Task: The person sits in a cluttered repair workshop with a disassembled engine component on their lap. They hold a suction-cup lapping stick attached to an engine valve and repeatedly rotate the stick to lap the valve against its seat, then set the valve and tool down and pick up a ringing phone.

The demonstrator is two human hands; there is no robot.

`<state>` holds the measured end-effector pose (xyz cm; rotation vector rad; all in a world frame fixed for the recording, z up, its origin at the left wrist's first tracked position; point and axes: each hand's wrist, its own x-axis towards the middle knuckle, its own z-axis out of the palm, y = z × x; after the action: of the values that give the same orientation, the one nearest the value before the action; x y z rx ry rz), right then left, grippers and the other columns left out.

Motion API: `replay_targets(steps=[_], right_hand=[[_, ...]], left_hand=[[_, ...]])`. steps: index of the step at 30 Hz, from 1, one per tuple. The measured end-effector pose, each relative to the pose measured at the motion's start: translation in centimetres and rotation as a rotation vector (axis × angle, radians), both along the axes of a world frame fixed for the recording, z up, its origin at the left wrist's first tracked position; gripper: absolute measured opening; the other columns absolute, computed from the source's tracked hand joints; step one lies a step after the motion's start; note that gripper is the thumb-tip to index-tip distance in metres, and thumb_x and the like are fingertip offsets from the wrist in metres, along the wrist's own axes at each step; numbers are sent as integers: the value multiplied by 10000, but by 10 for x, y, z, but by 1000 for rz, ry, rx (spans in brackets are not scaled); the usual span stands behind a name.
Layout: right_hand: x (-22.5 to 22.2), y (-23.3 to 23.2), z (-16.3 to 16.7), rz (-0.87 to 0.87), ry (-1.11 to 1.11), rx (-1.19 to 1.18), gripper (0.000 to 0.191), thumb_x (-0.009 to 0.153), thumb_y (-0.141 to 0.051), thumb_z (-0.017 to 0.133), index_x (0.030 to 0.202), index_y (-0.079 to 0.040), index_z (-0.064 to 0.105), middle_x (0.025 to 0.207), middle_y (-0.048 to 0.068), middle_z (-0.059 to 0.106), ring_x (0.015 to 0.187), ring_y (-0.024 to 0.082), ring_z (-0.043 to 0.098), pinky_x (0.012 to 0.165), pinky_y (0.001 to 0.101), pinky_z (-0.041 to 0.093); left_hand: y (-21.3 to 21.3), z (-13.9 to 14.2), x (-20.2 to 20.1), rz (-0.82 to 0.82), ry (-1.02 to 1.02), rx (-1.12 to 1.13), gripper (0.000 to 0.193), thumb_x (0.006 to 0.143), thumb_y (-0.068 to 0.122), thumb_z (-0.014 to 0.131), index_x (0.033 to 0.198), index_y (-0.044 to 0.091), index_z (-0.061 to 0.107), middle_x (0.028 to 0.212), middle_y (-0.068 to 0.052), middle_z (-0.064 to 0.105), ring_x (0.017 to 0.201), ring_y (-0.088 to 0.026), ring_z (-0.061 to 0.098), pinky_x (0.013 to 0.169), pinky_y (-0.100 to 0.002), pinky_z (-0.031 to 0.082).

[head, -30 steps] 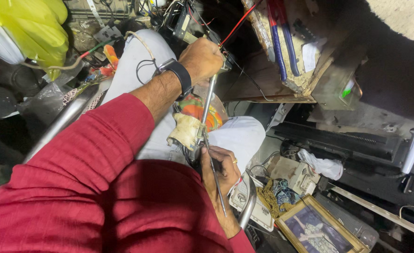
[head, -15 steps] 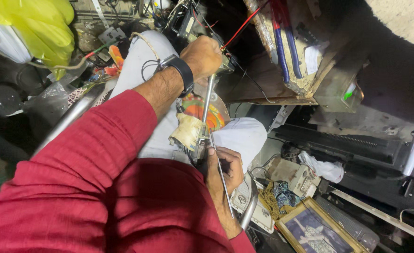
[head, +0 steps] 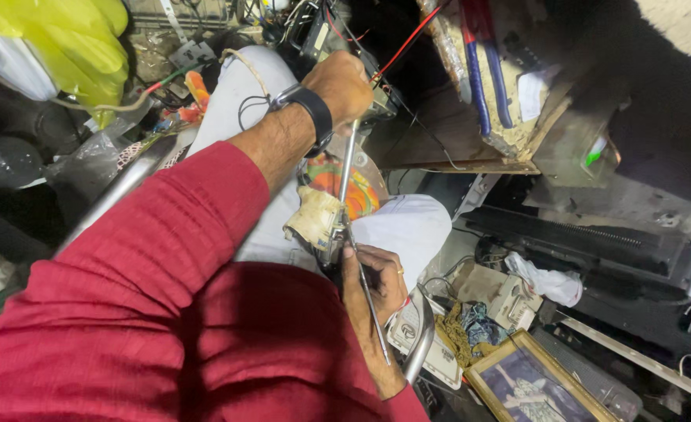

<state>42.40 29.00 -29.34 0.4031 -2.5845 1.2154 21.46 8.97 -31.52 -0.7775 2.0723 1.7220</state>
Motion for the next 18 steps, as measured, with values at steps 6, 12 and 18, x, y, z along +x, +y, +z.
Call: replay_targets(steps=[6,12,18], right_hand=[[-1,-3,-3,10,15,-39,168,873,28,806,891,-16,645,963,134,743,884,197,727,802,288,568],[-3,4,-8,52,41,-6,165,863,24,815,875,-14,654,952,137,750,875,194,738,790,285,570],[-3,6,-12,36,-10,-10,166,856,1,829,853,-18,664,930,134,760,831,184,741,733,271,571]], left_hand=[[18,-27,-10,86,332,-420,68,754,214,779,782,153,793,816,-73,774,781,-273,720,711,-384,573],[14,-4,3,11,72,-45,87,874,176,654,887,138,731,824,-77,763,699,-248,789,584,-326,635],[2,27,18,30,110,50,109,846,142,644,880,129,747,873,-61,753,717,-194,760,541,-354,675]])
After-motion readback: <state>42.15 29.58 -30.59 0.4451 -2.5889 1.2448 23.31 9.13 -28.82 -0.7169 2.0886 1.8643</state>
